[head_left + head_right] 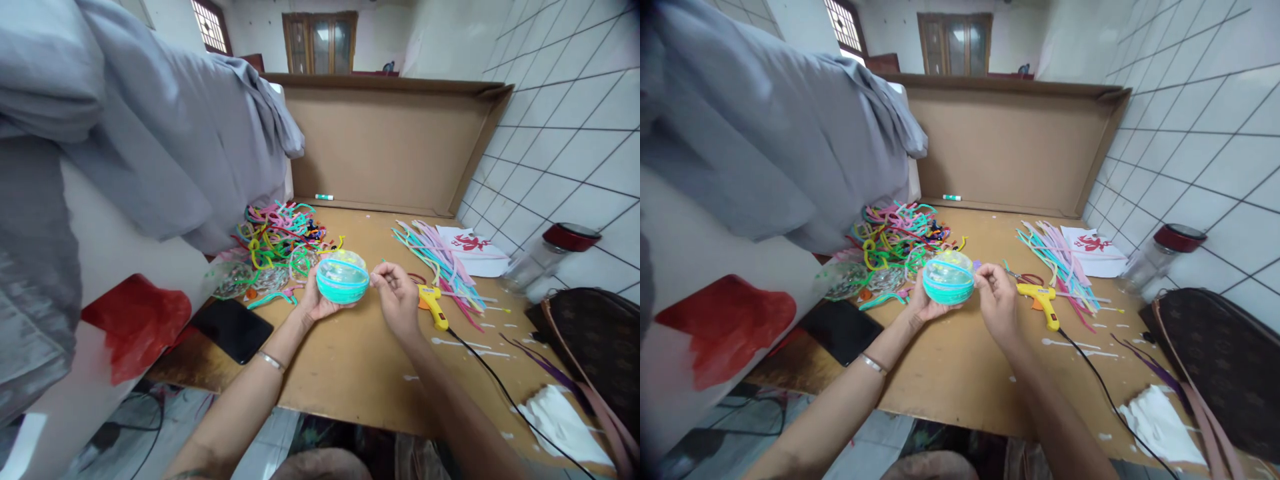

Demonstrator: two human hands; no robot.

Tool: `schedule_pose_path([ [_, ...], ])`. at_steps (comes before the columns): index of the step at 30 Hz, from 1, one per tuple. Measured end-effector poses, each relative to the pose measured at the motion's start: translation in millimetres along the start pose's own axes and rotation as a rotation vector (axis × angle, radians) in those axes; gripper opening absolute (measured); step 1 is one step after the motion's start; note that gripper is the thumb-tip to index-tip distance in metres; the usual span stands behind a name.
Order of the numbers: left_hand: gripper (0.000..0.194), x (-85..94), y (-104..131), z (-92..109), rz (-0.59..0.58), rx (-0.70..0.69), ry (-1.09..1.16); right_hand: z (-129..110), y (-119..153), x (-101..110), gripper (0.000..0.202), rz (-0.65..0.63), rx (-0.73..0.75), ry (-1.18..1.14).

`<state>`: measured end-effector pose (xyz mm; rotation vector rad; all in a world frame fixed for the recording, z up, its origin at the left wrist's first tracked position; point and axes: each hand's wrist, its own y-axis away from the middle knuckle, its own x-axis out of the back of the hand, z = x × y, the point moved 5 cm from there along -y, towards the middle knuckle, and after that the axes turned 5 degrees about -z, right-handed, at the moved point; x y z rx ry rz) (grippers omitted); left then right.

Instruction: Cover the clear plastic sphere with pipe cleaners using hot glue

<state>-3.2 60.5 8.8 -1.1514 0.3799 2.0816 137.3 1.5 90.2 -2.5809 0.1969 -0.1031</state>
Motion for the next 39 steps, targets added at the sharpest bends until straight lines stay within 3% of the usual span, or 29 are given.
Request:
schedule_pose_path([
  [10, 0.064, 0.7, 0.9, 3.7, -0.001, -0.001, -0.052, 29.1, 3.1, 12.9, 0.019, -0.021, -0.141, -0.245],
  [18, 0.064, -2.7, 1.2, 2.5, 0.009, -0.022, -0.088, 20.9, 8.6, 12.1, 0.030, 0.053, -0.056, 0.055],
  [25, 0.062, -1.2, -1.1, 1.8, 0.009, -0.014, -0.090, 10.4, 13.4, 7.2, 0.014, 0.051, 0.110, 0.242],
  [31, 0.054, 2.6, -5.3, -2.1, 0.053, -0.008, -0.103, 4.2, 13.8, 7.5, 0.008, 0.056, 0.157, 0.298],
  [39, 0.049, 5.5, -9.3, -2.9, 0.056, -0.045, -0.081, 8.2, 10.2, 8.6, 0.010, -0.054, 0.138, 0.341],
])
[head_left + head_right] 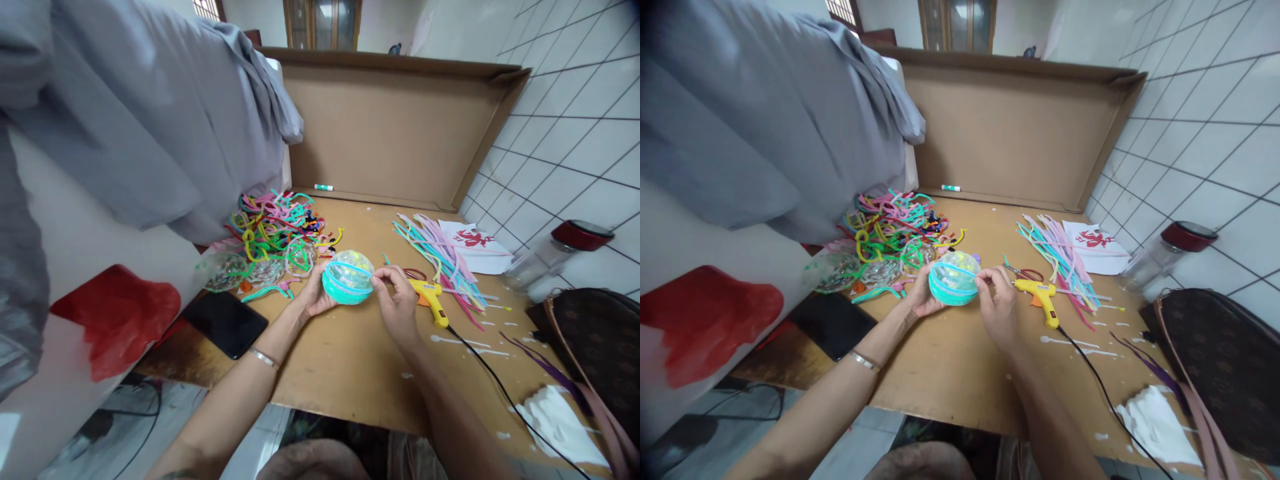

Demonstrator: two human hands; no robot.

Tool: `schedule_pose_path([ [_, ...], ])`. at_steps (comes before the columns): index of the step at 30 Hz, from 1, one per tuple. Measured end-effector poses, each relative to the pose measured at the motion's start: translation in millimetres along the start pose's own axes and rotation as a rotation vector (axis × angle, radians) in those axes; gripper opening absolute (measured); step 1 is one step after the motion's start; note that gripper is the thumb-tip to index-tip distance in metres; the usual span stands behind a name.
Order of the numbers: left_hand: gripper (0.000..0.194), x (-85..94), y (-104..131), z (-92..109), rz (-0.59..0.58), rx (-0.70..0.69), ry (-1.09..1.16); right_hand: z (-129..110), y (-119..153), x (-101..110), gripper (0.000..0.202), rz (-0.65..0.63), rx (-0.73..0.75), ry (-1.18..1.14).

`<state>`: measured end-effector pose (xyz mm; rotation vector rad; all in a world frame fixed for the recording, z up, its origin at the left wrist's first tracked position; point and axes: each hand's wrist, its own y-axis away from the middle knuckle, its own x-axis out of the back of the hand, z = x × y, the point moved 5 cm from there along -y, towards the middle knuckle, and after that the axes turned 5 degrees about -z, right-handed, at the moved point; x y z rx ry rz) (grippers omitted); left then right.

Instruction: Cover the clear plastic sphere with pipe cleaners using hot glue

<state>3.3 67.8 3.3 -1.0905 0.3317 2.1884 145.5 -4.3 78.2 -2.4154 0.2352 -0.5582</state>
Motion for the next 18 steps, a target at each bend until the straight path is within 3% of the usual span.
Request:
schedule_pose_path([
  [6, 0.052, 0.8, -0.6, 0.3, 0.019, -0.024, -0.042, -3.6, 3.0, -3.2, 0.006, 0.011, 0.047, 0.060],
  [14, 0.061, 4.9, -0.6, -3.2, 0.033, -0.068, -0.320, -8.3, 2.5, -5.2, 0.011, -0.046, 0.164, 0.229],
  [18, 0.063, 8.0, 1.6, 0.9, 0.104, -0.137, -0.474, -9.3, 4.9, -10.6, 0.014, -0.087, 0.281, 0.401],
])
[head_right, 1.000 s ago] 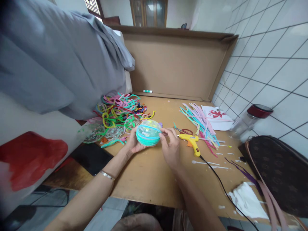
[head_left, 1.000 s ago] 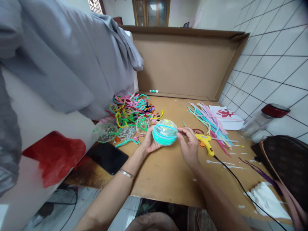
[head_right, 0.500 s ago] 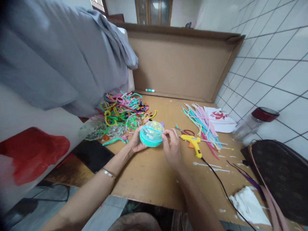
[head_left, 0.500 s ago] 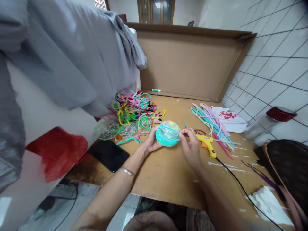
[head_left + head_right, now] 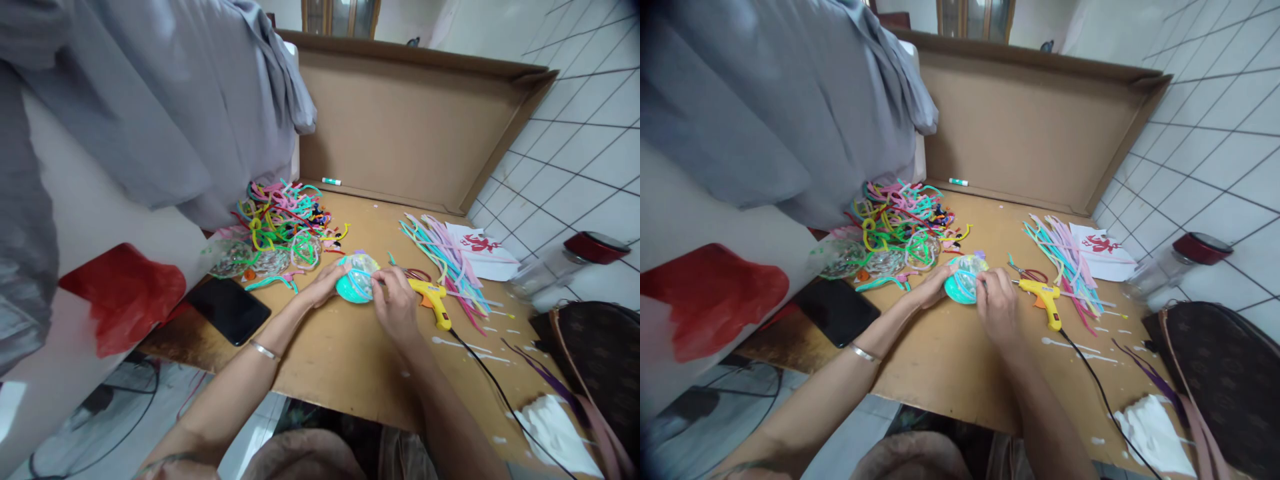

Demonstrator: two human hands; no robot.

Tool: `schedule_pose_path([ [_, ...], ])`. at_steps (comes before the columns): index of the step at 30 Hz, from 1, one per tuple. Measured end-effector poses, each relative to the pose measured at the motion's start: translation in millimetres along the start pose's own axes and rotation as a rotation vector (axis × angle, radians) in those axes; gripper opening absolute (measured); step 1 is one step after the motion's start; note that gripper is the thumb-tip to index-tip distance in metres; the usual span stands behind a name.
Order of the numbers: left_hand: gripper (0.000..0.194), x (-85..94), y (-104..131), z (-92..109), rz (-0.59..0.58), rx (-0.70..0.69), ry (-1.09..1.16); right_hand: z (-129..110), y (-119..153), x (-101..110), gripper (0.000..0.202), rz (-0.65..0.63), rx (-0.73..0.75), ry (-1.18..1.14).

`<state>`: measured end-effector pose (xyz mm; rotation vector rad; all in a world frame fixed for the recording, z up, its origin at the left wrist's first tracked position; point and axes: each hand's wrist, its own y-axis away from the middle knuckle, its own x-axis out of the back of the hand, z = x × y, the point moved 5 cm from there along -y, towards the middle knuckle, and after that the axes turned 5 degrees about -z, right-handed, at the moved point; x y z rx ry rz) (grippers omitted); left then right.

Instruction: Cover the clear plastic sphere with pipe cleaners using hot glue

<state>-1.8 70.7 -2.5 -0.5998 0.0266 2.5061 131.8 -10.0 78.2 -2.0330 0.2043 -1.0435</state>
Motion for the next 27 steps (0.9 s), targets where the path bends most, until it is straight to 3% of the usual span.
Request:
schedule_pose_path([
  [5, 0.055, 2.2, 7.8, 23.3, 0.130, -0.127, -0.352, -4.5, 4.0, -3.6, 0.016, -0.014, 0.102, 0.196],
  [11, 0.068, 0.8, 10.9, 26.9, 0.165, -0.053, -0.535, -14.1, 5.4, -3.8, 0.017, 0.005, 0.157, 0.330],
  [27, 0.068, -10.0, 13.2, 28.3, 0.134, 0.001, -0.673, -12.9, 7.1, -12.3, 0.022, -0.070, 0.162, 0.391],
])
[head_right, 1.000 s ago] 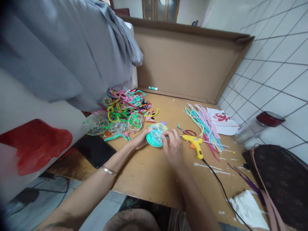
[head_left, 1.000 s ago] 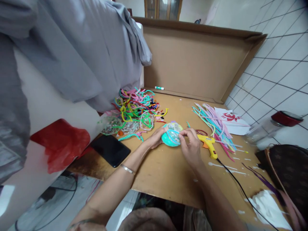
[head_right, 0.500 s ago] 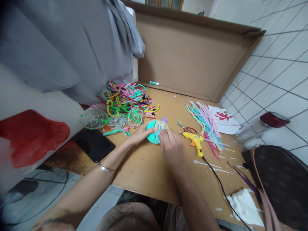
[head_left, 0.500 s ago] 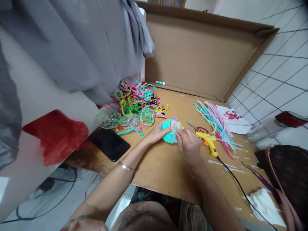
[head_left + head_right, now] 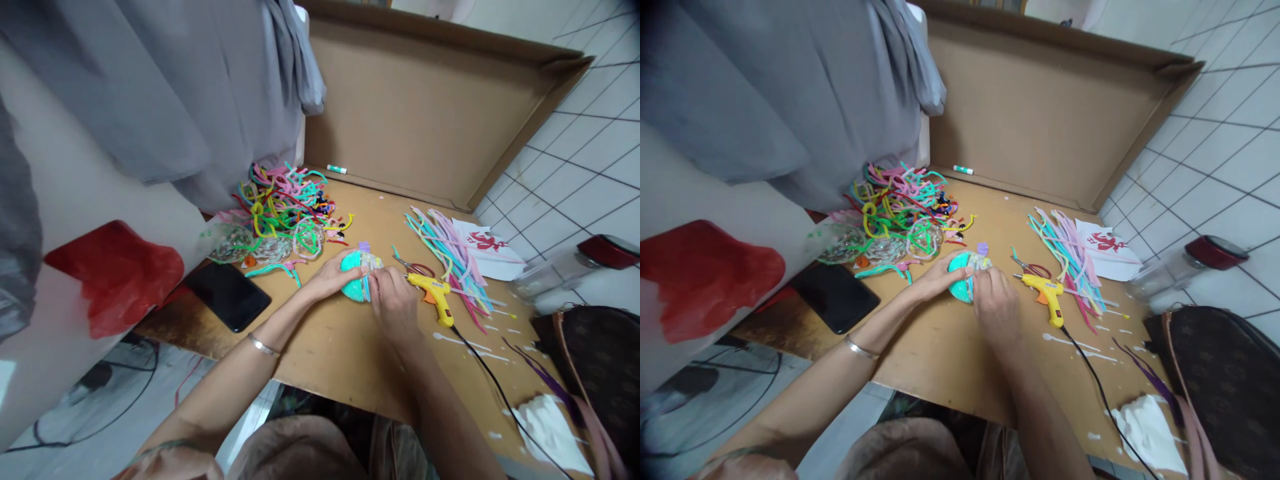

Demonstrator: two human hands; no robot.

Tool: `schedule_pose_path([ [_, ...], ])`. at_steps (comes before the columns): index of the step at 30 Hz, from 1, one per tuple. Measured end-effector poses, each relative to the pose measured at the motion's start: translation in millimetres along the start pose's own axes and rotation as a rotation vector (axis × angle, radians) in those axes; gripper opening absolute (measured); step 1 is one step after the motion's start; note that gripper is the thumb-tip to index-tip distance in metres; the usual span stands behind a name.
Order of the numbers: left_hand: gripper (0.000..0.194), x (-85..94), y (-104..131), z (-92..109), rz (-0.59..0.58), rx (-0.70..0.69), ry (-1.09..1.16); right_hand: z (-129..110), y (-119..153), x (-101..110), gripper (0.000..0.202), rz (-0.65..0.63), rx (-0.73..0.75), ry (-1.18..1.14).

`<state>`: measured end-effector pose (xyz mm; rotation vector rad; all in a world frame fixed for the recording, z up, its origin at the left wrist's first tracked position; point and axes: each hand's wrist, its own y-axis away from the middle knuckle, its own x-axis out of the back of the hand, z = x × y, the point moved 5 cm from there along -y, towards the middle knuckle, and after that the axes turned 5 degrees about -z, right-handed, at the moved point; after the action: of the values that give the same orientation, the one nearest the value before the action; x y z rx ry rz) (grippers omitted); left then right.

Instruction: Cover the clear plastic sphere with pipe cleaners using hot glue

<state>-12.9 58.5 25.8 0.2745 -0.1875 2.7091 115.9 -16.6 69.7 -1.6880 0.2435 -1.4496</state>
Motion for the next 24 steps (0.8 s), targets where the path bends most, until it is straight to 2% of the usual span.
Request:
schedule_pose_path([
  [5, 0.065, -1.0, -1.1, -5.3, 0.036, -0.004, 0.048, 0.3, 1.0, -2.9, 0.024, -0.015, -0.020, -0.013],
  [8, 0.063, -3.3, -1.5, -10.7, 0.063, 0.001, 0.159, 0.4, 1.5, -4.2, 0.024, -0.025, -0.051, -0.032],
  [13, 0.058, -16.7, -5.2, -13.8, -0.008, 0.034, 0.603, 1.6, 1.2, 4.5, 0.026, 0.055, -0.107, -0.161],
  [18, 0.053, -22.4, -8.5, -9.5, -0.093, 0.146, 0.955, 14.1, 4.4, 17.5, 0.043, 0.218, -0.301, -0.246],
  [20, 0.050, -21.6, -8.0, -8.0, -0.101, 0.176, 1.019, 13.8, 4.5, 16.5, 0.049, 0.208, -0.308, -0.243],
  [24, 0.048, -23.0, -7.0, -7.1, -0.094, 0.175, 1.063, 2.0, 2.8, 7.7, 0.064, 0.122, -0.218, -0.214],
])
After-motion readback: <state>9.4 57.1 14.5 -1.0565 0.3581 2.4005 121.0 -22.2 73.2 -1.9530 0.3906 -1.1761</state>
